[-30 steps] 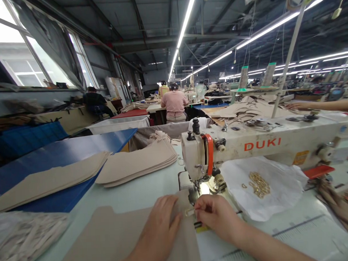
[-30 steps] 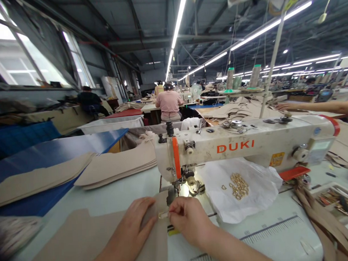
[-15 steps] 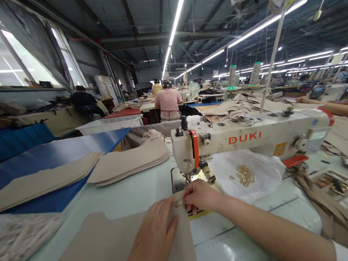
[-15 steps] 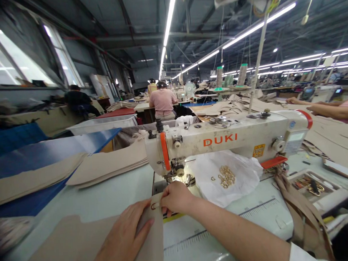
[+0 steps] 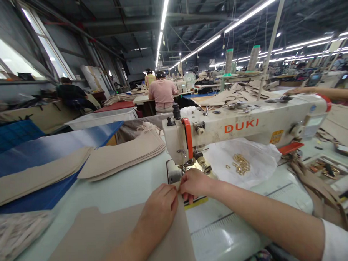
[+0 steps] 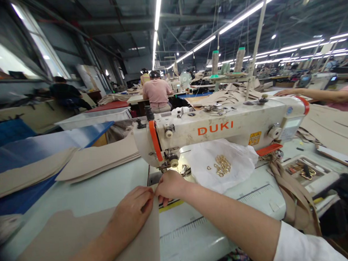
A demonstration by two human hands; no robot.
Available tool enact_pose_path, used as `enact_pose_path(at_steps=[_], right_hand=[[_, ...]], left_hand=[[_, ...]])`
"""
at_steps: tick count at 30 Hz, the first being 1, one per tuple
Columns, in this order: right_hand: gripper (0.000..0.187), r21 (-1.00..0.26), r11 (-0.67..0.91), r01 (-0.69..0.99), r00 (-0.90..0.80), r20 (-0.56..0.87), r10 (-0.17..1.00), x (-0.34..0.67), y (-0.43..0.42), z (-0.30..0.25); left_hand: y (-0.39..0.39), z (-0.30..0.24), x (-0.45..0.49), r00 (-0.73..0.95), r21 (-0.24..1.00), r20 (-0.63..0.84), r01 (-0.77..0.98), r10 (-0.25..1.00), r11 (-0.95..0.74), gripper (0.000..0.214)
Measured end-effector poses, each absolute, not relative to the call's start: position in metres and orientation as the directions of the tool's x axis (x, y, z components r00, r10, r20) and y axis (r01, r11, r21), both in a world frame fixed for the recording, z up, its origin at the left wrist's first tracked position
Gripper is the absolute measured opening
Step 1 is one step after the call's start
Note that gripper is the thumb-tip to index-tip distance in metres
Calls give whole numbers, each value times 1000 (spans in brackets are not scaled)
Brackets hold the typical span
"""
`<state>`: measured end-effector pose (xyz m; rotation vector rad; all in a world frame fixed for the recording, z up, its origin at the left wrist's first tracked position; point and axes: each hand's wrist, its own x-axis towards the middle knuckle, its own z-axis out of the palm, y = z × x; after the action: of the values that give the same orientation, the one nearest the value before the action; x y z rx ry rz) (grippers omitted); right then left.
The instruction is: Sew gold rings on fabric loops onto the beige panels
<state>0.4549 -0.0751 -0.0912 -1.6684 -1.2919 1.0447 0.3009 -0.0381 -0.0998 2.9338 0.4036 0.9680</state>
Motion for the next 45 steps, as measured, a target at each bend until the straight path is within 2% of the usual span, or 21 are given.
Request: enact_pose_path(at_steps=[3, 8, 10, 13, 15, 20, 28, 32, 36, 45], right_hand=[[19, -857, -125, 500, 125, -72, 990, 459, -85, -90], [19, -694, 88, 714, 52, 178, 983, 466, -115, -89], [19, -558, 205, 804, -54, 275, 960, 466, -124, -92], [19, -265, 315, 911, -213, 352, 911, 466, -127, -96], [19, -167, 331, 929, -255, 361, 897, 466, -127, -98], [18, -120, 368, 922, -303, 365, 880, 465, -125, -100], [17, -71, 429, 900, -385, 327, 863, 473, -131, -95], [14, 50, 530, 846, -523, 267, 809, 477, -152, -84], [18, 163, 627, 762, -647, 256, 719, 472, -167, -80], [13, 74, 555, 829, -525, 448, 724, 456, -142, -104]], left_hand=[[-36, -95, 302, 789, 167, 534, 253, 303, -953, 22], [-34, -94, 302, 792, 207, 515, 256, 327, -944, 21], [-34, -95, 301, 785, 223, 520, 254, 336, -941, 21], [-34, -97, 301, 778, 234, 528, 253, 341, -939, 21], [-34, -97, 300, 774, 246, 532, 246, 343, -938, 21], [-32, -95, 300, 787, 276, 514, 227, 343, -934, 19], [-31, -97, 300, 792, 228, 530, 209, 302, -951, 20], [-29, -101, 300, 774, 180, 587, 163, 239, -970, 20], [-29, -103, 302, 761, 143, 614, 153, 209, -978, 21], [-28, -106, 301, 769, 91, 612, 166, 187, -982, 24]])
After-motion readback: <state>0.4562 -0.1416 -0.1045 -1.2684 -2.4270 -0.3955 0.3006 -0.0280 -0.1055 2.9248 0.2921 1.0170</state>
